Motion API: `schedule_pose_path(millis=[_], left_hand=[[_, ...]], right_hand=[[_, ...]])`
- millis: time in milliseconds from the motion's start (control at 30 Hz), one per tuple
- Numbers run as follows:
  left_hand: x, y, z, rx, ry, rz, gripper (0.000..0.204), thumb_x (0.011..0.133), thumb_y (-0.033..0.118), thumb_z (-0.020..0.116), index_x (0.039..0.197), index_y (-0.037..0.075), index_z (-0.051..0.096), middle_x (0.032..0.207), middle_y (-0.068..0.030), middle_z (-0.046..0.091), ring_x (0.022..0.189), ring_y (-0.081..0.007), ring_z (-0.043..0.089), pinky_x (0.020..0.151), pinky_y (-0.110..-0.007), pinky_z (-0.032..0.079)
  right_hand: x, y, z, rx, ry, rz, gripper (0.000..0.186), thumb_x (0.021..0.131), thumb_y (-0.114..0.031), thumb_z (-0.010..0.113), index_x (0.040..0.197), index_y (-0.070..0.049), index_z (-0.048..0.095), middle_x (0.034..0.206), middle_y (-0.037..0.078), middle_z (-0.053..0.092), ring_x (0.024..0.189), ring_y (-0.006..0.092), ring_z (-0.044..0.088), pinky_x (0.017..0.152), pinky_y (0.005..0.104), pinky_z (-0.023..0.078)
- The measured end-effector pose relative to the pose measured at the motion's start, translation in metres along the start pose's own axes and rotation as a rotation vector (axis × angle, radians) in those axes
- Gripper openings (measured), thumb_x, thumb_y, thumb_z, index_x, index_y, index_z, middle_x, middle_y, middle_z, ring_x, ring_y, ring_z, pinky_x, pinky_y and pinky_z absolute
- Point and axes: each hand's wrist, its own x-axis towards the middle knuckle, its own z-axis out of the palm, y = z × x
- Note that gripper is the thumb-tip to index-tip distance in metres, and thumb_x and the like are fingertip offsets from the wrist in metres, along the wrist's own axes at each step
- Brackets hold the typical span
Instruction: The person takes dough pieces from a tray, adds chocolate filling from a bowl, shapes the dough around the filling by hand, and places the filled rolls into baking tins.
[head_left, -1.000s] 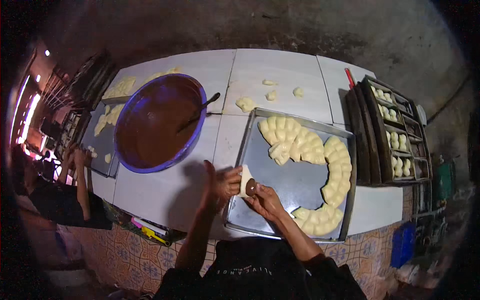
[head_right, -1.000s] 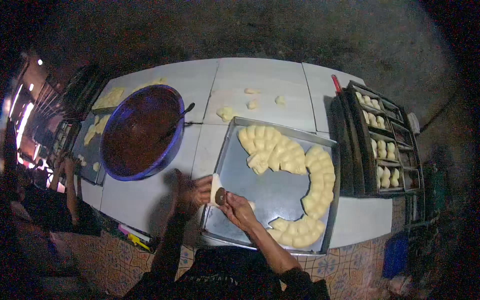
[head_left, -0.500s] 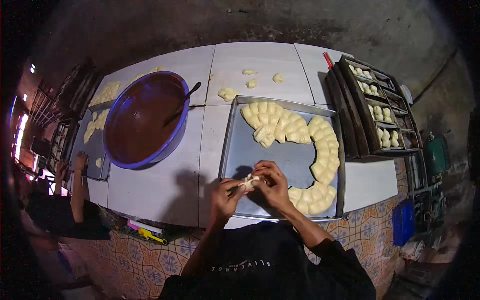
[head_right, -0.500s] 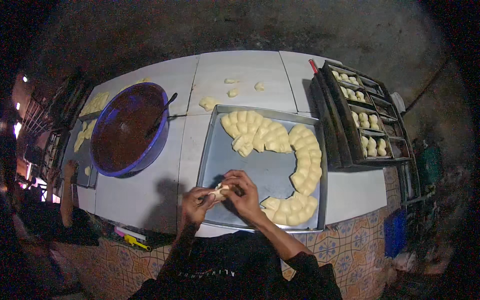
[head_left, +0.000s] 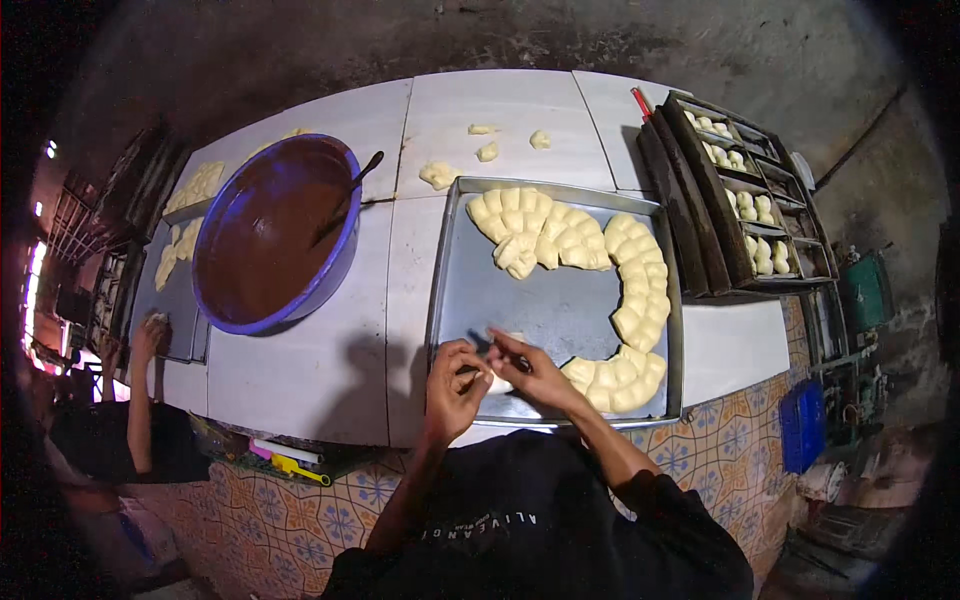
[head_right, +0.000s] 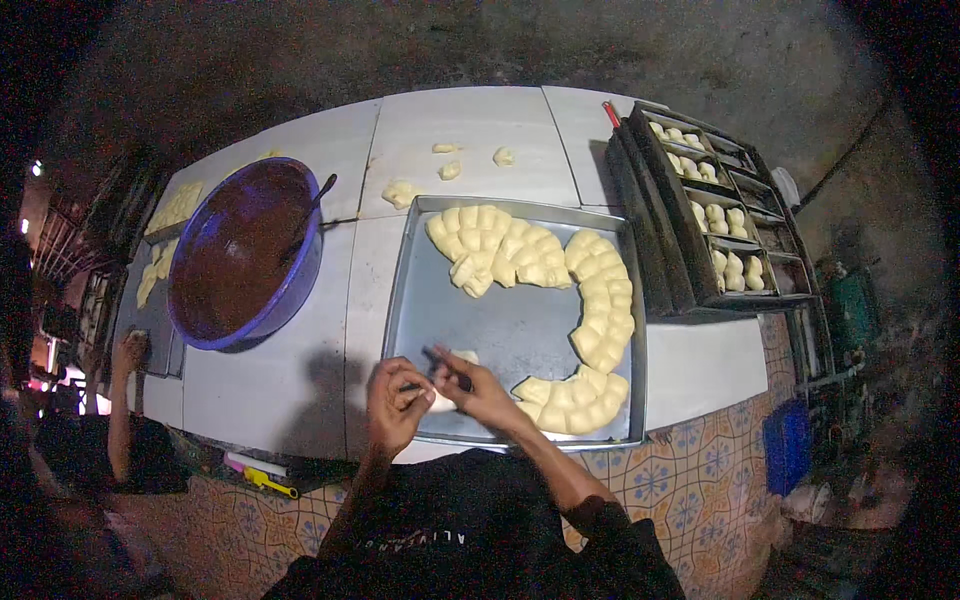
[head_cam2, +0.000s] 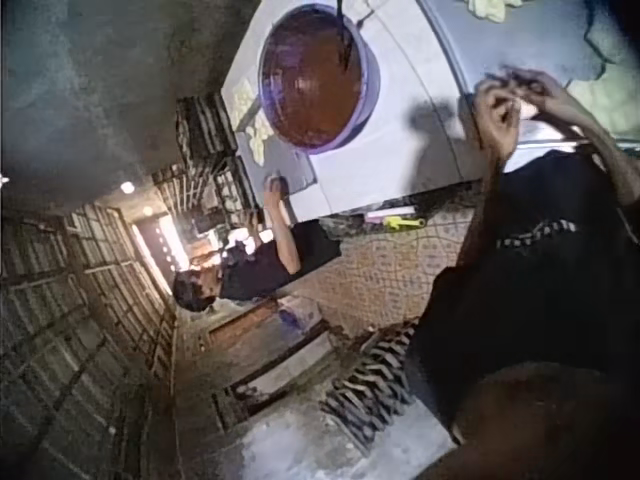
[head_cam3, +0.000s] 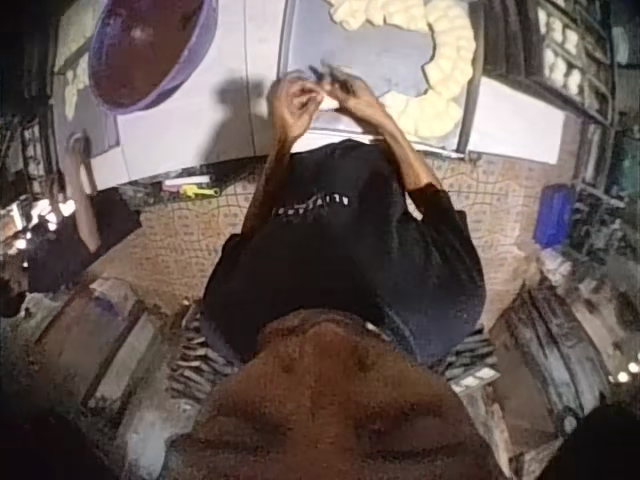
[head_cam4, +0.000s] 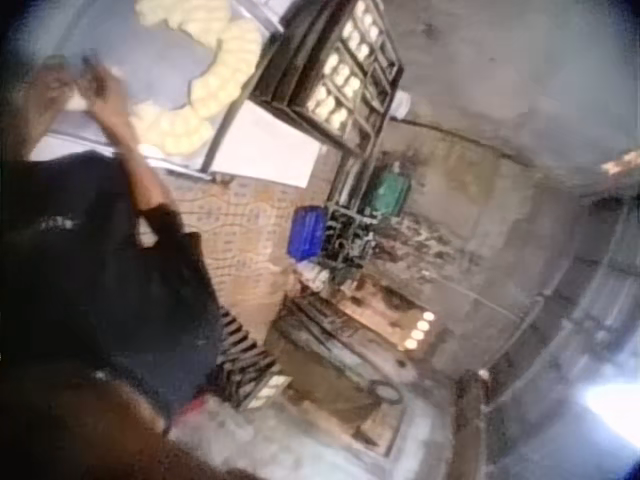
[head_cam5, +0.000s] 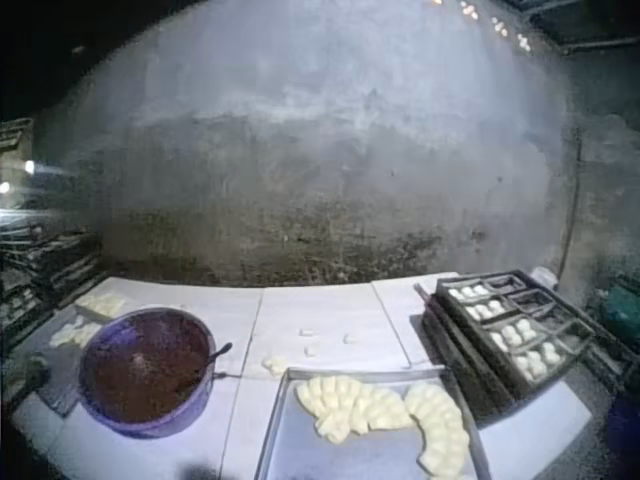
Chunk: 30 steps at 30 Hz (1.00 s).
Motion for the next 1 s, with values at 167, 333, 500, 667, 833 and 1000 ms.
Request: schedule_pose_path(millis=[167,333,500,667,833,1000], left_hand=[[-0.006,-0.001,-0.016,0.237,-0.053,0.195,0.039,0.081,-0.003,0.056,0.118,-0.003,0.047,0.114,-0.0141,0.048,0.107,-0.022,0.052,0.096,-0.036,0.044],[0.004,-0.024,-0.033,-0.136,0.279,-0.016,0.032,0.082,0.009,0.058,0.11,-0.005,0.059,0.117,-0.0129,0.052,0.107,-0.0257,0.055,0.098,-0.037,0.042],[0.0,-0.087,-0.071,-0.006,0.318,-0.082,0.036,0.085,0.029,0.063,0.106,0.0,0.06,0.112,-0.012,0.056,0.104,-0.0246,0.06,0.09,-0.037,0.047],[0.004,-0.03,-0.04,-0.049,0.319,-0.064,0.034,0.086,0.026,0.061,0.108,0.001,0.058,0.1,-0.0112,0.061,0.095,-0.024,0.063,0.086,-0.035,0.048],[0.0,-0.036,-0.043,0.007,0.316,-0.085,0.027,0.087,0.021,0.059,0.104,0.001,0.059,0.099,-0.0114,0.062,0.09,-0.0236,0.064,0.082,-0.036,0.05],[0.01,-0.017,-0.022,-0.023,0.285,-0.066,0.02,0.088,0.018,0.058,0.093,0.0,0.063,0.095,-0.0114,0.062,0.088,-0.0224,0.064,0.079,-0.036,0.05]], right_hand=[[0.007,-0.001,-0.015,-0.071,-0.151,-0.034,0.044,0.085,-0.009,0.064,0.128,-0.001,0.054,0.112,0.012,0.065,0.093,0.0184,0.062,0.079,0.0312,0.051],[0.063,0.03,-0.04,-0.146,0.018,0.161,0.035,0.079,0.001,0.057,0.113,0.003,0.063,0.104,0.017,0.068,0.091,0.0275,0.066,0.082,0.0329,0.05],[0.055,0.059,-0.047,-0.493,0.332,-0.228,0.036,0.083,0.009,0.047,0.115,0.003,0.061,0.105,0.018,0.066,0.093,0.0302,0.064,0.084,0.0328,0.049],[0.035,0.025,-0.062,-0.655,0.077,-0.134,0.039,0.08,-0.003,0.058,0.119,0.003,0.057,0.115,0.021,0.059,0.102,0.036,0.058,0.092,0.0371,0.047],[-0.016,0.022,-0.115,-1.106,-0.386,-0.204,0.038,0.075,-0.011,0.071,0.111,-0.003,0.063,0.113,0.013,0.06,0.109,0.0333,0.053,0.094,0.0395,0.044],[-0.048,-0.008,-0.113,-0.743,-0.14,-0.017,0.027,0.077,-0.005,0.066,0.098,0.0,0.05,0.087,0.016,0.055,0.082,0.0328,0.057,0.07,0.0387,0.047]])
